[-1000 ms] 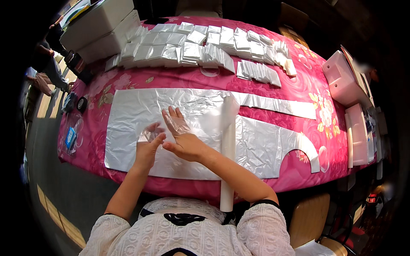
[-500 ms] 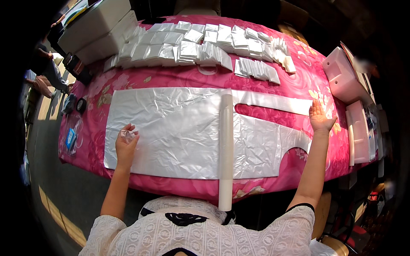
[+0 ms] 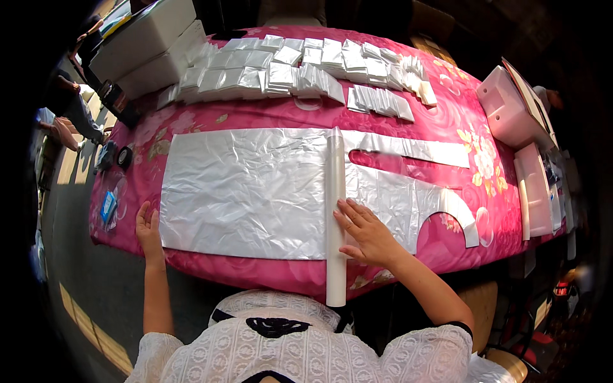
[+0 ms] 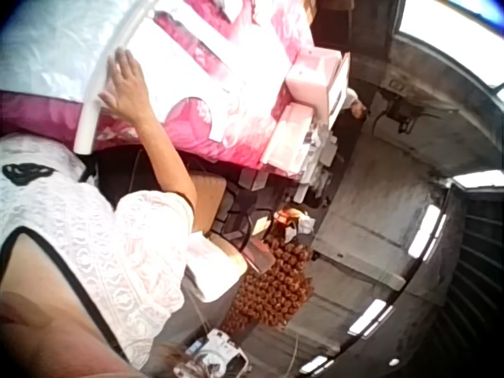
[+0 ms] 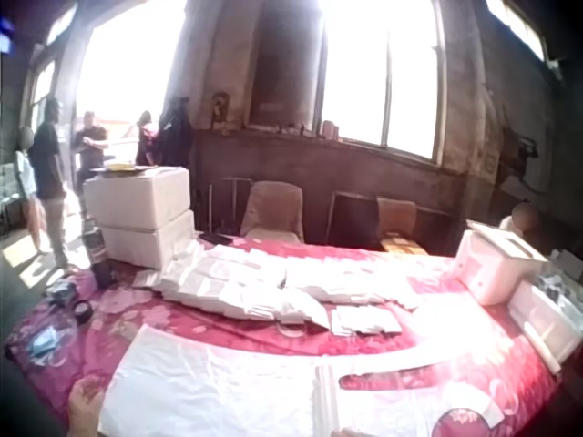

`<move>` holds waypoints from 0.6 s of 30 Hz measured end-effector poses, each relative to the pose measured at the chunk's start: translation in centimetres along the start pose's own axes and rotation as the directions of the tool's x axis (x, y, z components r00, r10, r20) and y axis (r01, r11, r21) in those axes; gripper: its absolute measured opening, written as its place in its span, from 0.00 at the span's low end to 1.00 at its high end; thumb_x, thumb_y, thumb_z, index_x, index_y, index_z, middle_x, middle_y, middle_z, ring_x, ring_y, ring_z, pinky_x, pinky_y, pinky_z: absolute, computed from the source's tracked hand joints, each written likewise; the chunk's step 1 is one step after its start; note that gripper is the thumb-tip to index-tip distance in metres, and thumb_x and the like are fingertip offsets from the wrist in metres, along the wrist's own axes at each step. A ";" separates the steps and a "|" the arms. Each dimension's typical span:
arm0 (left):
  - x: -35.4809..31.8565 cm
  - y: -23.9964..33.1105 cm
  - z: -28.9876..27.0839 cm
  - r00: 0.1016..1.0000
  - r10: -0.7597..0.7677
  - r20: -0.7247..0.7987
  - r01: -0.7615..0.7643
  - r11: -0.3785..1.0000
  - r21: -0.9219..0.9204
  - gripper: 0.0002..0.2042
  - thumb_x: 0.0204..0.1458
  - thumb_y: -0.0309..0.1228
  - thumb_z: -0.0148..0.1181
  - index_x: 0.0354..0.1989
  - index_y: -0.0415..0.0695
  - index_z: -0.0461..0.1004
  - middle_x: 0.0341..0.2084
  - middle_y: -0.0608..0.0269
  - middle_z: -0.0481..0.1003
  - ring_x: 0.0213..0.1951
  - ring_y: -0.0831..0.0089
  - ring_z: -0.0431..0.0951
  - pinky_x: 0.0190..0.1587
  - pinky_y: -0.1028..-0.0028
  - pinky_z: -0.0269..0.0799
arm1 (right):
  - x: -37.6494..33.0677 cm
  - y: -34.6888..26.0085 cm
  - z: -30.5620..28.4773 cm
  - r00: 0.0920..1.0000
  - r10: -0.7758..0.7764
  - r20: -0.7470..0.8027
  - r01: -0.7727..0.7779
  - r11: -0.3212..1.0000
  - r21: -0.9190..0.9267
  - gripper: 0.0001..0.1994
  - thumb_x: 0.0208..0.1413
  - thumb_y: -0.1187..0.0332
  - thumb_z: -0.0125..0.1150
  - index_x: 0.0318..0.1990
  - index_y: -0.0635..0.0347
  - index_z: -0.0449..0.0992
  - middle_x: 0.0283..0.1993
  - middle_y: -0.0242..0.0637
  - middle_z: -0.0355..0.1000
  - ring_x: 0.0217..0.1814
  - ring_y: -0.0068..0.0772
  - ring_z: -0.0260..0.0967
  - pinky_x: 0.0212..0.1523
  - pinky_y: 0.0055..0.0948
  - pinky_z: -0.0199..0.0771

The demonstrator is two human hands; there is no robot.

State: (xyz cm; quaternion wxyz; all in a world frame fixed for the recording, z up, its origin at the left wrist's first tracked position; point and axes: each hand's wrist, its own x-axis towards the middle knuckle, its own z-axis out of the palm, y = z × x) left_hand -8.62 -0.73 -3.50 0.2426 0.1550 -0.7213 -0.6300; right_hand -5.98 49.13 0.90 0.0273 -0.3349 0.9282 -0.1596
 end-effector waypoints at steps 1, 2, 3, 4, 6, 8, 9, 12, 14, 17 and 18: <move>0.0 0.2 -0.8 1.000 0.025 0.003 -0.025 1.000 -0.011 0.18 0.53 0.20 0.51 0.53 0.36 0.62 0.50 0.60 0.66 0.47 0.76 0.68 0.51 0.80 0.65 | 0.4 -0.2 0.1 1.000 0.010 0.030 -0.009 1.000 -0.008 0.34 0.54 0.46 0.43 0.63 0.59 0.54 0.68 0.45 0.45 0.70 0.48 0.39 0.66 0.44 0.40; -0.3 0.7 -1.4 1.000 0.028 0.007 -0.028 0.999 -0.020 0.18 0.53 0.20 0.51 0.53 0.36 0.62 0.51 0.60 0.66 0.47 0.77 0.68 0.51 0.80 0.65 | 1.4 -0.7 0.4 0.999 -0.021 0.028 0.022 1.000 -0.018 0.34 0.54 0.46 0.43 0.63 0.59 0.54 0.68 0.45 0.45 0.70 0.48 0.38 0.67 0.44 0.39; -0.7 1.4 -1.5 0.999 0.033 0.017 -0.033 0.999 -0.029 0.18 0.53 0.20 0.51 0.53 0.36 0.62 0.51 0.60 0.66 0.47 0.77 0.68 0.52 0.79 0.64 | 2.4 -1.4 1.0 0.999 -0.046 0.023 0.047 0.999 -0.026 0.34 0.55 0.46 0.43 0.63 0.59 0.53 0.68 0.45 0.45 0.71 0.47 0.38 0.67 0.44 0.38; -1.0 2.0 -1.5 0.999 0.038 0.026 -0.037 0.999 -0.037 0.18 0.53 0.20 0.50 0.53 0.36 0.62 0.51 0.60 0.66 0.47 0.77 0.68 0.52 0.79 0.64 | 3.7 -2.2 1.5 0.997 -0.072 0.018 0.072 0.997 -0.034 0.34 0.55 0.46 0.43 0.63 0.59 0.53 0.68 0.45 0.46 0.71 0.47 0.37 0.67 0.43 0.38; -1.6 2.6 -1.1 0.997 0.042 0.061 -0.038 0.996 -0.075 0.17 0.53 0.20 0.50 0.53 0.37 0.63 0.50 0.61 0.67 0.46 0.78 0.69 0.51 0.79 0.64 | 8.0 -5.7 2.8 0.976 -0.200 0.091 0.200 0.980 0.003 0.33 0.55 0.47 0.42 0.63 0.59 0.53 0.67 0.46 0.47 0.71 0.47 0.34 0.67 0.43 0.36; -2.1 3.0 -0.5 0.995 0.025 0.099 -0.016 0.996 -0.087 0.17 0.53 0.19 0.50 0.53 0.37 0.63 0.49 0.61 0.67 0.45 0.79 0.69 0.50 0.80 0.64 | 12.0 -10.7 4.5 0.899 -0.436 -0.050 0.411 0.797 0.442 0.29 0.56 0.50 0.45 0.60 0.61 0.59 0.63 0.47 0.55 0.69 0.47 0.43 0.65 0.42 0.44; -2.6 3.3 -0.1 0.994 0.022 0.111 -0.013 0.996 -0.086 0.17 0.52 0.19 0.51 0.52 0.37 0.64 0.49 0.62 0.68 0.44 0.80 0.69 0.49 0.81 0.65 | 13.4 -13.0 3.9 0.870 -0.492 -0.046 0.436 0.721 0.538 0.28 0.56 0.52 0.46 0.58 0.61 0.61 0.61 0.47 0.58 0.67 0.47 0.46 0.64 0.42 0.47; -4.1 4.0 0.1 0.976 0.037 0.212 -0.014 0.994 -0.107 0.17 0.52 0.18 0.50 0.52 0.37 0.63 0.49 0.62 0.68 0.43 0.80 0.70 0.48 0.81 0.65 | 16.5 -16.8 2.0 0.820 -0.562 -0.106 0.475 0.566 0.674 0.23 0.55 0.56 0.50 0.53 0.62 0.67 0.55 0.46 0.64 0.62 0.47 0.55 0.60 0.40 0.55; -5.0 3.8 -1.0 0.963 0.070 0.260 -0.051 0.996 -0.080 0.17 0.52 0.18 0.51 0.52 0.37 0.63 0.49 0.61 0.68 0.42 0.80 0.70 0.46 0.81 0.66 | 17.8 -15.5 1.5 0.846 -0.491 -0.209 0.511 0.636 0.578 0.20 0.54 0.59 0.52 0.50 0.61 0.70 0.52 0.45 0.67 0.59 0.46 0.60 0.58 0.39 0.58; -6.4 3.6 -3.1 0.963 0.040 0.267 -0.048 0.999 0.023 0.18 0.50 0.18 0.52 0.51 0.38 0.64 0.46 0.61 0.68 0.42 0.79 0.71 0.43 0.81 0.67 | 18.7 -10.9 3.4 0.899 -0.419 -0.125 0.437 0.865 0.246 0.21 0.54 0.58 0.51 0.54 0.58 0.66 0.58 0.42 0.62 0.64 0.44 0.53 0.61 0.41 0.53; -6.8 3.3 -3.4 0.960 0.035 0.276 -0.052 0.997 0.053 0.18 0.49 0.18 0.52 0.51 0.39 0.65 0.45 0.61 0.68 0.42 0.79 0.71 0.42 0.81 0.68 | 19.0 -9.9 4.5 0.913 -0.398 -0.091 0.408 0.903 0.137 0.23 0.55 0.57 0.50 0.56 0.57 0.65 0.60 0.41 0.59 0.66 0.43 0.50 0.63 0.42 0.50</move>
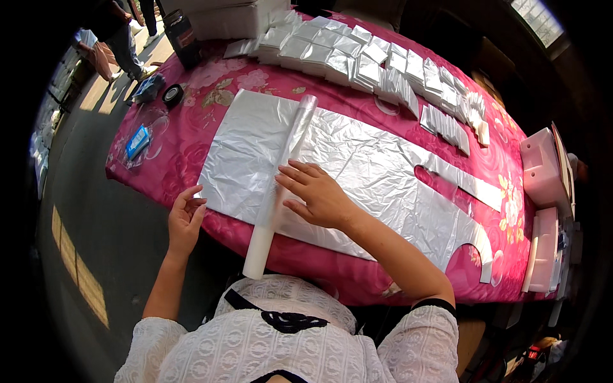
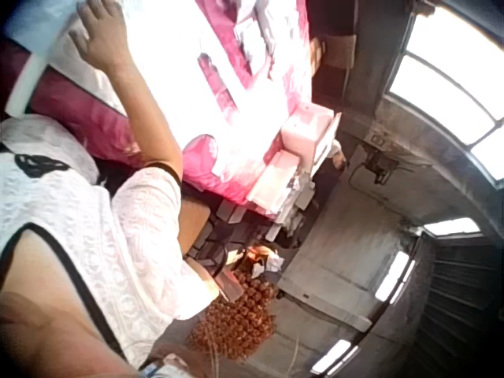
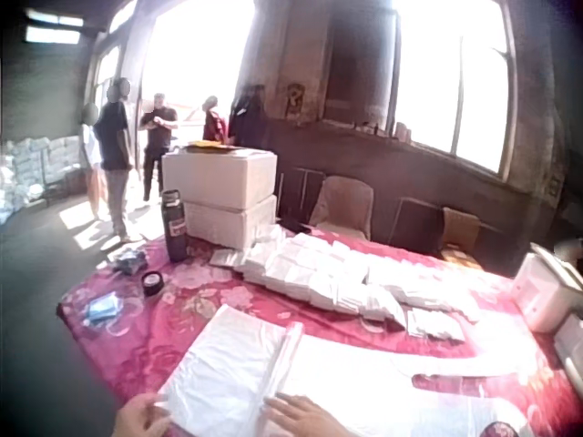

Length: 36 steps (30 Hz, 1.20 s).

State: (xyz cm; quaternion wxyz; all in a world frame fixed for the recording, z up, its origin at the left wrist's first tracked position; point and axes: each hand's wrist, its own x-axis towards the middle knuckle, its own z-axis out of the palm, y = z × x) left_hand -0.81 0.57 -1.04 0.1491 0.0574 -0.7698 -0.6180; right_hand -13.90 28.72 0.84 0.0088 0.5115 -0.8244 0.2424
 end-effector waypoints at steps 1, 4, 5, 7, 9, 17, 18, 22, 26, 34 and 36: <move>-0.6 -0.1 -0.2 0.999 -0.035 0.010 0.035 0.999 0.000 0.19 0.48 0.18 0.53 0.51 0.39 0.65 0.45 0.61 0.67 0.41 0.77 0.71 0.43 0.80 0.68 | 0.2 0.9 0.9 0.996 -0.010 0.093 0.019 0.995 -0.096 0.26 0.56 0.53 0.47 0.59 0.55 0.61 0.64 0.40 0.54 0.69 0.44 0.44 0.65 0.43 0.44; -2.5 -0.1 -0.5 0.998 -0.062 -0.003 0.062 0.998 0.011 0.19 0.48 0.18 0.53 0.51 0.38 0.65 0.46 0.60 0.66 0.41 0.76 0.71 0.43 0.79 0.68 | 3.9 1.0 3.4 0.989 -0.133 0.062 0.139 0.983 -0.116 0.27 0.56 0.50 0.44 0.60 0.54 0.60 0.65 0.40 0.52 0.69 0.45 0.42 0.66 0.43 0.41; -3.2 0.1 -0.6 0.997 -0.079 0.003 0.079 0.996 0.033 0.20 0.48 0.17 0.53 0.51 0.38 0.65 0.47 0.59 0.65 0.42 0.75 0.71 0.44 0.78 0.69 | 5.9 0.5 4.2 0.987 -0.159 0.024 0.160 0.985 -0.060 0.26 0.55 0.50 0.45 0.58 0.54 0.62 0.63 0.40 0.55 0.69 0.45 0.43 0.66 0.43 0.41; -3.9 0.4 -0.4 0.996 -0.087 0.006 0.086 0.988 0.130 0.21 0.46 0.22 0.56 0.52 0.37 0.64 0.48 0.55 0.65 0.42 0.71 0.72 0.44 0.75 0.69 | 9.6 -0.3 6.2 0.986 -0.156 0.061 0.160 0.985 -0.067 0.26 0.55 0.51 0.45 0.59 0.54 0.62 0.64 0.40 0.55 0.69 0.45 0.42 0.66 0.44 0.39; -4.5 1.5 -0.7 0.990 -0.134 0.044 0.110 0.930 0.351 0.28 0.44 0.31 0.61 0.54 0.37 0.60 0.49 0.51 0.63 0.45 0.66 0.70 0.45 0.70 0.67 | 13.4 -1.9 7.8 0.985 -0.124 0.122 0.133 0.989 -0.069 0.26 0.54 0.54 0.47 0.58 0.56 0.62 0.63 0.40 0.55 0.69 0.44 0.42 0.66 0.45 0.38; -3.7 0.8 -0.7 0.950 -0.304 0.075 0.236 0.852 0.467 0.29 0.38 0.28 0.66 0.51 0.37 0.62 0.37 0.53 0.72 0.36 0.57 0.74 0.42 0.67 0.70 | 17.5 -5.9 12.6 0.718 0.443 -0.536 -0.308 0.894 0.326 0.33 0.42 0.71 0.52 0.60 0.66 0.53 0.61 0.59 0.51 0.68 0.52 0.39 0.66 0.45 0.33; -3.8 0.7 -0.4 0.909 -0.400 0.118 0.359 0.895 0.263 0.27 0.39 0.27 0.65 0.50 0.37 0.63 0.36 0.55 0.72 0.35 0.61 0.74 0.40 0.69 0.70 | 17.2 -5.8 12.7 0.615 0.535 -0.580 -0.306 0.839 0.449 0.35 0.40 0.73 0.53 0.61 0.67 0.50 0.61 0.62 0.50 0.69 0.53 0.38 0.66 0.46 0.32; -3.9 1.5 0.9 0.791 -0.369 0.489 0.590 0.671 -0.448 0.29 0.41 0.34 0.64 0.51 0.35 0.62 0.36 0.58 0.72 0.30 0.76 0.74 0.33 0.76 0.72 | 14.3 -4.6 7.1 0.706 0.706 0.049 0.063 -0.131 0.989 0.39 0.43 0.67 0.61 0.60 0.70 0.46 0.57 0.55 0.56 0.57 0.44 0.59 0.55 0.38 0.62; -2.5 2.9 3.2 0.641 -0.181 0.746 0.741 0.402 -0.538 0.35 0.40 0.39 0.63 0.56 0.35 0.58 0.34 0.56 0.72 0.30 0.74 0.75 0.32 0.74 0.73 | 11.2 -4.6 1.4 0.855 0.517 0.045 0.184 -0.382 0.906 0.32 0.45 0.62 0.62 0.55 0.65 0.54 0.36 0.36 0.66 0.36 0.26 0.68 0.39 0.29 0.72; -1.2 5.8 8.3 0.561 -0.236 0.794 0.785 0.456 -0.419 0.32 0.39 0.39 0.64 0.51 0.32 0.63 0.29 0.59 0.72 0.25 0.75 0.74 0.30 0.75 0.72 | 6.0 -3.7 -2.2 0.795 0.606 -0.030 0.259 -0.295 0.920 0.33 0.43 0.62 0.63 0.53 0.67 0.53 0.31 0.34 0.66 0.32 0.24 0.67 0.37 0.29 0.71; -1.4 5.7 8.6 0.457 -0.116 0.882 0.866 0.284 -0.411 0.35 0.37 0.42 0.65 0.51 0.30 0.62 0.28 0.58 0.72 0.25 0.74 0.74 0.30 0.75 0.72 | 4.7 -3.9 -2.2 0.793 0.608 -0.032 0.295 -0.337 0.894 0.33 0.43 0.62 0.63 0.53 0.67 0.53 0.31 0.34 0.66 0.32 0.24 0.67 0.37 0.28 0.71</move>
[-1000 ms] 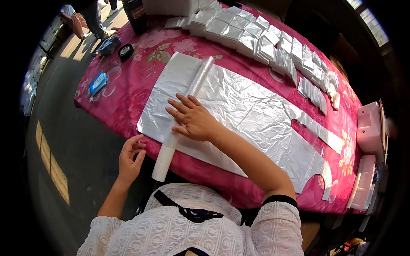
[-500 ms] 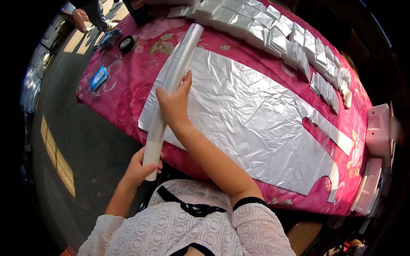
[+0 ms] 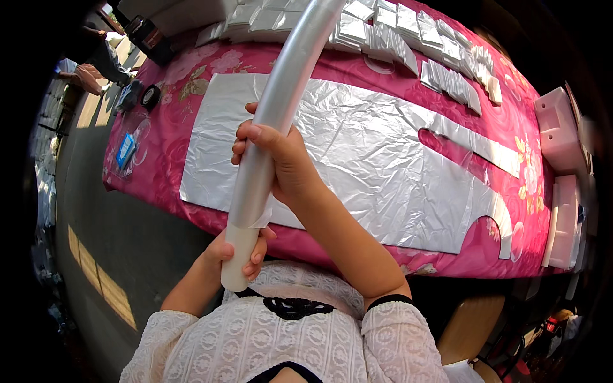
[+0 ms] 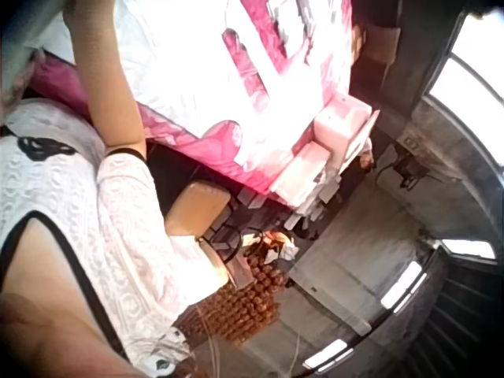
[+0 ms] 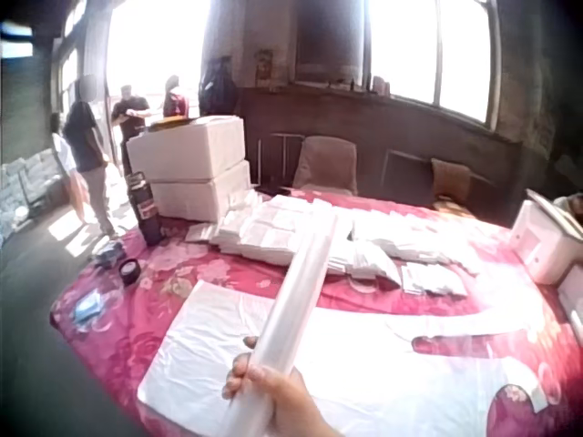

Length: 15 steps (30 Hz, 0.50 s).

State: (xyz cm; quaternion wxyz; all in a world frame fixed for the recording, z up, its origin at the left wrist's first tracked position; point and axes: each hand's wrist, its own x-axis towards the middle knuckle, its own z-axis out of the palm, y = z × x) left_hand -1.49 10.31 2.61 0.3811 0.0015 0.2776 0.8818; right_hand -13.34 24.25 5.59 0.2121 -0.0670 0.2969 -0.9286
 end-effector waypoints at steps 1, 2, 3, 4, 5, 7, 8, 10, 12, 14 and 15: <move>0.1 0.0 0.1 0.999 -0.040 -0.009 0.040 0.999 0.037 0.38 0.36 0.46 0.66 0.51 0.30 0.62 0.29 0.57 0.71 0.26 0.74 0.74 0.30 0.75 0.72 | -0.5 -0.2 -0.2 0.999 -0.009 -0.035 0.009 1.000 -0.023 0.33 0.42 0.62 0.63 0.53 0.67 0.53 0.31 0.34 0.66 0.32 0.24 0.67 0.37 0.28 0.71; 0.5 0.0 0.2 0.997 -0.063 -0.034 0.066 0.992 0.103 0.38 0.37 0.48 0.65 0.51 0.30 0.62 0.29 0.58 0.71 0.27 0.74 0.74 0.30 0.76 0.72 | -1.0 -0.3 -0.4 0.998 -0.020 -0.067 0.016 0.999 -0.047 0.33 0.42 0.62 0.64 0.53 0.67 0.53 0.30 0.34 0.66 0.32 0.24 0.67 0.37 0.28 0.71; 0.9 0.2 0.4 0.995 -0.083 -0.060 0.092 0.981 0.168 0.38 0.37 0.49 0.64 0.51 0.31 0.62 0.29 0.58 0.71 0.27 0.74 0.74 0.31 0.77 0.72 | -1.4 -0.4 -0.8 0.996 -0.015 -0.090 0.008 0.997 -0.075 0.33 0.43 0.62 0.64 0.52 0.67 0.53 0.30 0.34 0.66 0.32 0.25 0.67 0.37 0.28 0.71; 1.3 0.2 0.6 0.991 -0.101 -0.088 0.118 0.966 0.232 0.38 0.38 0.51 0.63 0.51 0.31 0.61 0.29 0.58 0.71 0.27 0.74 0.74 0.31 0.77 0.72 | -2.0 -0.4 -1.5 0.994 -0.009 -0.112 -0.002 0.995 -0.101 0.32 0.43 0.63 0.64 0.52 0.67 0.53 0.30 0.34 0.66 0.33 0.25 0.67 0.37 0.28 0.71; 1.9 0.0 0.6 0.989 -0.004 -0.150 0.047 0.957 0.285 0.37 0.41 0.52 0.60 0.51 0.32 0.61 0.29 0.59 0.70 0.27 0.75 0.74 0.31 0.77 0.72 | -2.5 -0.3 -2.1 0.991 -0.004 -0.136 -0.014 0.991 -0.130 0.32 0.43 0.63 0.64 0.52 0.67 0.53 0.30 0.34 0.66 0.33 0.26 0.67 0.37 0.29 0.71; 3.1 -0.9 0.0 0.947 0.198 -0.253 -0.084 0.912 0.402 0.35 0.45 0.53 0.56 0.51 0.35 0.60 0.29 0.60 0.70 0.26 0.75 0.73 0.30 0.77 0.71 | -3.5 1.0 -3.1 0.982 0.015 -0.188 -0.055 0.976 -0.210 0.32 0.43 0.64 0.64 0.52 0.68 0.54 0.30 0.35 0.66 0.33 0.26 0.68 0.37 0.29 0.70; 3.3 -1.1 -0.4 0.939 0.162 -0.305 -0.008 0.893 0.449 0.33 0.47 0.53 0.53 0.51 0.36 0.60 0.29 0.60 0.70 0.26 0.75 0.73 0.30 0.77 0.71 | -3.9 1.7 -3.6 0.977 0.019 -0.214 -0.074 0.966 -0.249 0.32 0.44 0.65 0.65 0.52 0.68 0.54 0.30 0.35 0.66 0.34 0.27 0.68 0.37 0.29 0.70; 3.0 -1.4 -1.6 0.912 0.102 -0.398 0.138 0.837 0.530 0.30 0.51 0.53 0.48 0.51 0.38 0.59 0.28 0.61 0.70 0.25 0.76 0.72 0.29 0.76 0.71 | -4.0 2.9 -4.6 0.961 0.005 -0.276 -0.070 0.972 -0.224 0.33 0.44 0.65 0.66 0.53 0.69 0.54 0.33 0.36 0.66 0.35 0.28 0.68 0.37 0.28 0.71; 2.3 -1.8 -2.2 0.911 -0.026 -0.412 0.230 0.861 0.454 0.28 0.53 0.52 0.43 0.50 0.39 0.62 0.25 0.62 0.69 0.22 0.76 0.71 0.26 0.76 0.70 | -3.7 2.9 -5.9 0.949 -0.018 -0.314 -0.062 0.968 -0.242 0.33 0.44 0.65 0.66 0.54 0.69 0.54 0.35 0.38 0.66 0.35 0.29 0.69 0.38 0.28 0.71; 0.7 -1.5 -3.0 0.895 -0.231 -0.383 0.348 0.897 0.272 0.28 0.52 0.53 0.42 0.49 0.38 0.64 0.23 0.63 0.69 0.21 0.77 0.71 0.25 0.77 0.69 | -2.3 0.2 -7.5 0.927 -0.054 -0.370 -0.024 0.979 -0.203 0.32 0.45 0.66 0.65 0.54 0.68 0.53 0.39 0.41 0.66 0.38 0.30 0.69 0.41 0.30 0.71; 0.0 -1.5 -2.8 0.873 -0.311 -0.375 0.394 0.903 0.170 0.30 0.50 0.55 0.44 0.48 0.38 0.66 0.21 0.64 0.69 0.20 0.78 0.71 0.23 0.78 0.68 | -1.5 -1.5 -8.7 0.907 -0.071 -0.414 -0.018 0.978 -0.206 0.30 0.45 0.66 0.64 0.53 0.68 0.56 0.38 0.39 0.66 0.40 0.30 0.68 0.43 0.29 0.71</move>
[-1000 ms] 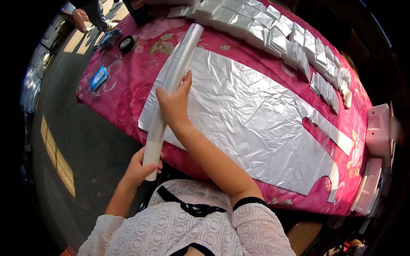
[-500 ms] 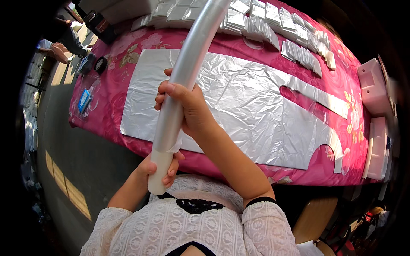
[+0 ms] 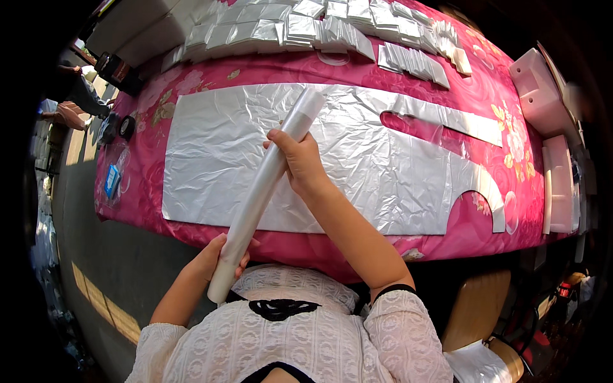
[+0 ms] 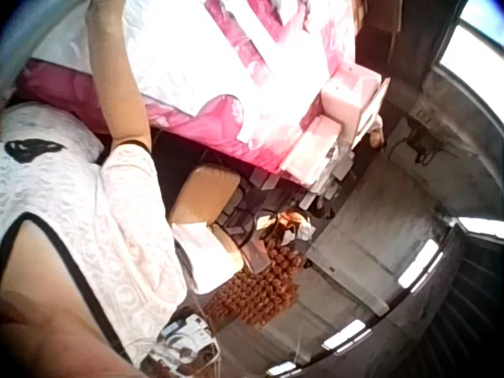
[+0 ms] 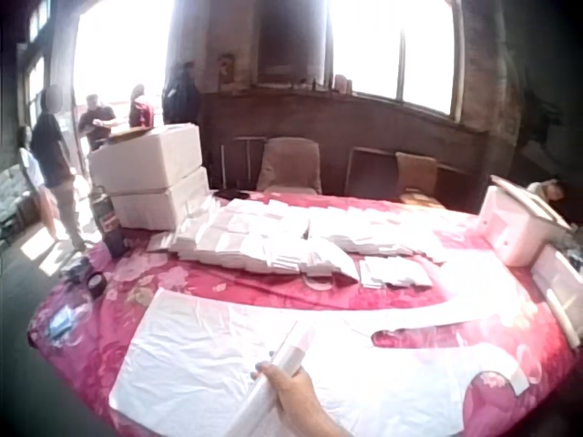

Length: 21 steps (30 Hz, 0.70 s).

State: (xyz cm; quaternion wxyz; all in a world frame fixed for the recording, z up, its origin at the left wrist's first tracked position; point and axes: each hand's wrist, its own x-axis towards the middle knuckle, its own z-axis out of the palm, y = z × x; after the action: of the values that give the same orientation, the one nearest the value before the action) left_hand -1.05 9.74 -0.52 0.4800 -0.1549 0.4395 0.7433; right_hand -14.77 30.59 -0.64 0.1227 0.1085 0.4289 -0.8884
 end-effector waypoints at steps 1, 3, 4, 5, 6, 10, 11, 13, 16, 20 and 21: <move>-0.4 -0.6 -0.7 0.999 -0.022 0.035 0.020 0.999 0.033 0.31 0.49 0.56 0.45 0.48 0.38 0.66 0.21 0.64 0.69 0.19 0.78 0.70 0.23 0.78 0.68 | 1.6 -1.6 -1.9 0.999 0.031 -0.034 -0.032 0.999 -0.027 0.26 0.46 0.67 0.63 0.50 0.67 0.59 0.38 0.38 0.67 0.41 0.30 0.68 0.43 0.28 0.71; -1.0 -2.1 -2.3 0.994 -0.063 0.090 0.055 0.994 0.093 0.33 0.47 0.58 0.46 0.48 0.38 0.66 0.20 0.64 0.69 0.19 0.78 0.70 0.22 0.78 0.68 | 5.3 -3.4 -6.5 0.979 -0.164 -0.123 0.128 0.958 -0.256 0.25 0.47 0.67 0.62 0.52 0.66 0.60 0.39 0.38 0.69 0.39 0.29 0.69 0.38 0.27 0.71; -1.5 -2.7 -2.6 0.993 -0.106 0.058 0.102 0.992 0.070 0.35 0.44 0.60 0.50 0.48 0.37 0.67 0.20 0.65 0.69 0.18 0.79 0.70 0.22 0.79 0.67 | 4.9 -5.1 -6.4 0.963 -0.196 -0.186 0.127 0.936 -0.330 0.25 0.48 0.66 0.60 0.53 0.64 0.60 0.41 0.37 0.70 0.40 0.28 0.68 0.37 0.23 0.70; -1.9 -3.1 -2.9 0.993 -0.094 0.072 0.090 0.994 0.063 0.35 0.44 0.60 0.52 0.48 0.37 0.66 0.20 0.64 0.69 0.18 0.78 0.70 0.22 0.79 0.67 | 5.2 -6.0 -7.7 0.954 -0.241 -0.181 0.149 0.900 -0.410 0.22 0.50 0.63 0.59 0.50 0.63 0.64 0.42 0.37 0.70 0.40 0.25 0.68 0.35 0.21 0.68; -2.1 -3.7 -3.2 0.993 -0.080 0.082 0.076 0.996 0.051 0.35 0.43 0.59 0.54 0.48 0.37 0.66 0.21 0.64 0.69 0.18 0.78 0.70 0.22 0.79 0.67 | 4.9 -6.8 -8.3 0.970 -0.193 -0.146 0.106 0.882 -0.459 0.19 0.50 0.62 0.58 0.47 0.62 0.67 0.41 0.35 0.71 0.38 0.24 0.68 0.34 0.20 0.68; -2.3 -4.2 -3.9 0.993 -0.038 0.112 0.036 0.999 0.013 0.37 0.41 0.55 0.61 0.51 0.37 0.64 0.22 0.63 0.71 0.19 0.78 0.71 0.22 0.79 0.68 | 3.6 -7.0 -7.8 1.000 0.002 -0.011 -0.008 0.744 -0.668 0.12 0.54 0.62 0.55 0.41 0.59 0.73 0.38 0.30 0.73 0.33 0.18 0.67 0.33 0.19 0.67; -2.3 -4.2 -3.8 0.993 -0.033 0.110 0.032 0.999 0.016 0.37 0.41 0.55 0.62 0.52 0.37 0.63 0.23 0.62 0.71 0.19 0.78 0.71 0.22 0.79 0.68 | 3.3 -6.6 -7.5 1.000 0.030 -0.010 -0.028 0.723 -0.690 0.12 0.53 0.61 0.57 0.39 0.59 0.75 0.36 0.28 0.74 0.30 0.15 0.65 0.30 0.17 0.65; -2.2 -4.2 -3.9 0.994 -0.024 0.108 0.022 1.000 0.021 0.38 0.41 0.53 0.63 0.54 0.37 0.61 0.25 0.61 0.72 0.19 0.77 0.71 0.22 0.79 0.68 | 2.8 -5.9 -6.7 0.995 0.095 0.031 -0.040 0.664 -0.747 0.13 0.52 0.60 0.58 0.38 0.59 0.75 0.37 0.27 0.73 0.30 0.14 0.65 0.28 0.15 0.62; -2.2 -3.9 -3.9 0.995 -0.033 0.098 0.029 0.998 0.051 0.39 0.41 0.52 0.64 0.55 0.37 0.59 0.27 0.60 0.73 0.20 0.78 0.71 0.23 0.79 0.69 | 2.4 -5.3 -5.8 0.972 0.189 0.138 -0.016 0.642 -0.767 0.16 0.48 0.58 0.61 0.36 0.63 0.75 0.29 0.30 0.72 0.27 0.18 0.64 0.26 0.19 0.65; -2.3 -3.9 -3.7 0.999 -0.020 0.036 0.016 0.995 0.103 0.38 0.39 0.50 0.65 0.52 0.34 0.62 0.27 0.56 0.74 0.19 0.75 0.71 0.23 0.77 0.68 | 2.6 -4.7 -5.7 0.938 0.251 0.237 0.030 0.623 -0.781 0.10 0.49 0.64 0.61 0.28 0.63 0.76 0.22 0.28 0.68 0.22 0.17 0.63 0.25 0.17 0.63; -2.4 -3.9 -3.7 0.999 -0.006 0.043 0.000 0.991 0.137 0.37 0.39 0.50 0.65 0.52 0.34 0.62 0.27 0.56 0.74 0.19 0.75 0.71 0.23 0.77 0.68 | 2.7 -4.7 -5.8 0.935 0.249 0.252 0.054 0.602 -0.796 0.10 0.49 0.65 0.61 0.28 0.63 0.75 0.21 0.28 0.68 0.22 0.16 0.62 0.24 0.17 0.63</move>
State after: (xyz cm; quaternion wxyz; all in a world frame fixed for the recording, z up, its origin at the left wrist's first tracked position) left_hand 2.73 6.01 -2.99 0.5000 -0.1064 0.4788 0.7138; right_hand -18.27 37.63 -1.49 0.2786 -0.0872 0.7428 -0.6025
